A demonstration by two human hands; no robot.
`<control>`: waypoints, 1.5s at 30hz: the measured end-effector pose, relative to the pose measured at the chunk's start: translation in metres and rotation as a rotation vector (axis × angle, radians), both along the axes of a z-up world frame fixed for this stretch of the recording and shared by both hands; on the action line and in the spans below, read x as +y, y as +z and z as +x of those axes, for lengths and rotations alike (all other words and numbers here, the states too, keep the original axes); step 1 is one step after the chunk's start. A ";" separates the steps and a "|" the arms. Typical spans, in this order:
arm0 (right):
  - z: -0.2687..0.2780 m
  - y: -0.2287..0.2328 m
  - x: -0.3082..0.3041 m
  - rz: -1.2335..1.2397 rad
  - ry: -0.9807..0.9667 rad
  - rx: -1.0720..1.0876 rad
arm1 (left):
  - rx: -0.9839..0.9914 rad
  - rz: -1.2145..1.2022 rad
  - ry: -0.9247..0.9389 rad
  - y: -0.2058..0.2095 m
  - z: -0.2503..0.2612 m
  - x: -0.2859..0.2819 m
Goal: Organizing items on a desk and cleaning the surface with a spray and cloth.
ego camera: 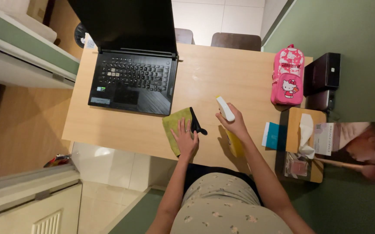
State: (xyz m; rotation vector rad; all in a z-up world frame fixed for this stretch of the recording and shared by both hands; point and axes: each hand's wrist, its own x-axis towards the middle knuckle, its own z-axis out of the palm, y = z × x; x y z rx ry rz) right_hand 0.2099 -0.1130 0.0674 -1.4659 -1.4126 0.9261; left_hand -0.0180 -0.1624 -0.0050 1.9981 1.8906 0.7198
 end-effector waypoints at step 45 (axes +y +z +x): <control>-0.052 0.002 -0.032 -0.202 -0.159 0.255 | -0.142 -0.030 -0.092 -0.012 -0.050 0.002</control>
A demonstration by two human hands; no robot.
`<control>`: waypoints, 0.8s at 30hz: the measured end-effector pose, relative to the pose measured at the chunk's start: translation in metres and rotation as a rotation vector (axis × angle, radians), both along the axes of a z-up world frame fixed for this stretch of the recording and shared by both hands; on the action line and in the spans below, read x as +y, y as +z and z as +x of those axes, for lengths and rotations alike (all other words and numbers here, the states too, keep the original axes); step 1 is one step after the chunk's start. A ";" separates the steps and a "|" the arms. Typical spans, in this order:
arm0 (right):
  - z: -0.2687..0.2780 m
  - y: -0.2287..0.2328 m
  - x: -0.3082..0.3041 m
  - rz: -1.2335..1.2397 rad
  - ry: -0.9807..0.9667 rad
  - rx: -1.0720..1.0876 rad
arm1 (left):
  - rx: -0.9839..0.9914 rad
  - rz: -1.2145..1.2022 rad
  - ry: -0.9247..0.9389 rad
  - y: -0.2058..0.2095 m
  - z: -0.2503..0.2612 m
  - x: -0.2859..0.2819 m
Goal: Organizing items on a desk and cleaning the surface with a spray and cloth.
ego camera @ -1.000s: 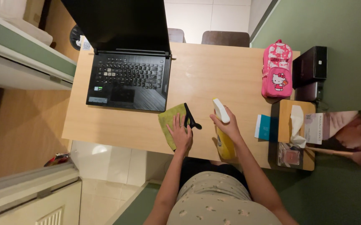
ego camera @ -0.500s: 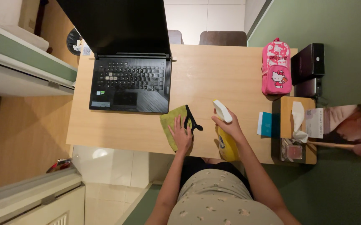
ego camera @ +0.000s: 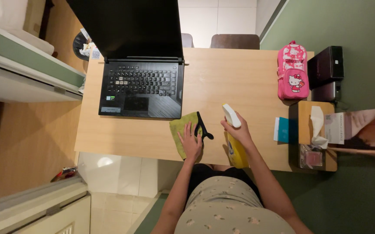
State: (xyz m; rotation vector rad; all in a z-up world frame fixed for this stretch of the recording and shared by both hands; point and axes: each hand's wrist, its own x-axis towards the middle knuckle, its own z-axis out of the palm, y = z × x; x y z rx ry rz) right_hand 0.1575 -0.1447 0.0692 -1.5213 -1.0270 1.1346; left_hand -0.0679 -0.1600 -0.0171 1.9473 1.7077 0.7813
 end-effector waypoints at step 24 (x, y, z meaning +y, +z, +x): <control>0.001 0.016 -0.015 -0.024 -0.030 -0.094 | -0.059 0.005 -0.031 -0.009 -0.004 -0.001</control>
